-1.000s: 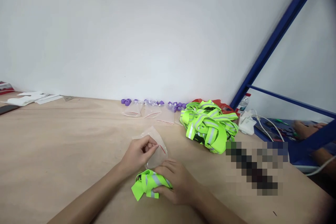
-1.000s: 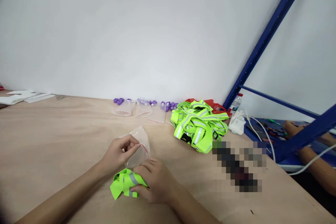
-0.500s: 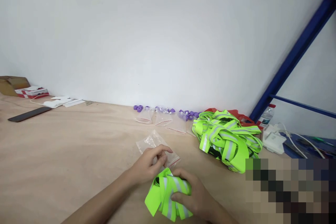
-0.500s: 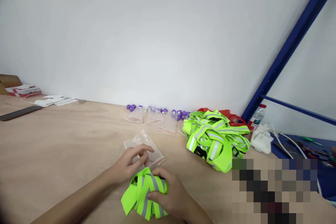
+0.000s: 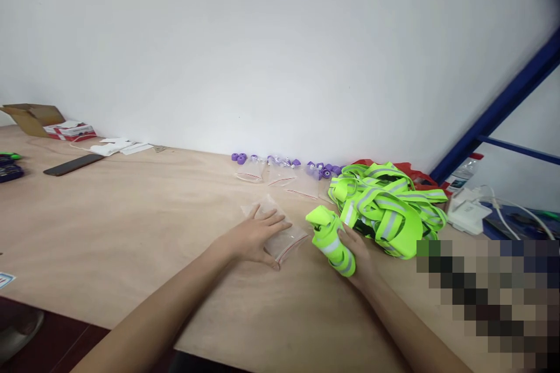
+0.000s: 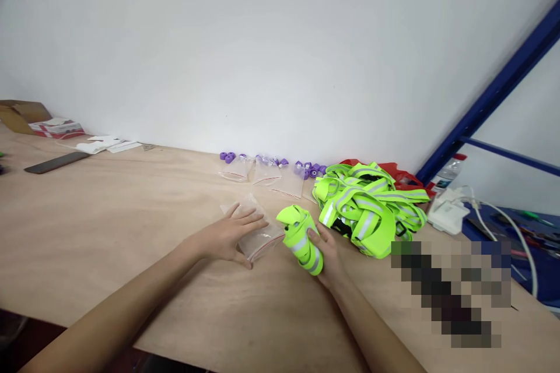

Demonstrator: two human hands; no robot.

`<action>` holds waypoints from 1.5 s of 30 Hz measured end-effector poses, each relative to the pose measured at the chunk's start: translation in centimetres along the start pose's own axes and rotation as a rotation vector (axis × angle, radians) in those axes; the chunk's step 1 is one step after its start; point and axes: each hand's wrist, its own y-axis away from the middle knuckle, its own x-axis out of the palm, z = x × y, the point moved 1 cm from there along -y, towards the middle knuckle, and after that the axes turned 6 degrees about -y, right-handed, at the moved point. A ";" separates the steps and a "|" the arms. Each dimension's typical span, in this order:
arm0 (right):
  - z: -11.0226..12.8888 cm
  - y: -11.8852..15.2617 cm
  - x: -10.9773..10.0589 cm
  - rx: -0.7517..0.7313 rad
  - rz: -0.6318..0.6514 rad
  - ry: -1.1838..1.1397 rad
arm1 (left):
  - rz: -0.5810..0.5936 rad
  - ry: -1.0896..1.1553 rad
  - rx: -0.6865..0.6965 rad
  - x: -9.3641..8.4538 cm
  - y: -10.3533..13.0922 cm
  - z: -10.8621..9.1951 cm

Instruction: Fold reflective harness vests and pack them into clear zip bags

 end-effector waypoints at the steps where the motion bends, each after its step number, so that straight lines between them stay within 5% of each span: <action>1: 0.1 -0.3 -0.3 -0.013 -0.036 -0.019 | 0.011 0.002 0.002 0.1 -0.1 -0.3; 9: -0.4 -0.8 -0.1 -0.025 -0.050 -0.091 | -0.046 0.006 0.139 -1.6 -0.4 -2.2; 15: -0.9 -0.7 0.7 -0.011 0.004 -0.049 | 0.130 0.071 0.029 -0.6 -1.7 -2.3; 22: -0.4 -0.3 1.0 0.014 -0.008 -0.053 | -0.017 0.032 0.013 -0.9 -1.3 -2.5; 29: 0.0 -0.1 0.6 -0.021 0.059 0.118 | -0.153 0.056 -0.002 -1.8 -0.3 -1.7; 38: 1.6 0.1 0.6 -0.151 0.107 0.607 | -0.175 0.014 -0.081 -0.6 -0.4 -1.3; 45: 1.2 1.1 2.2 -0.236 0.134 0.737 | -0.193 -0.032 -0.040 -0.1 -1.1 -2.6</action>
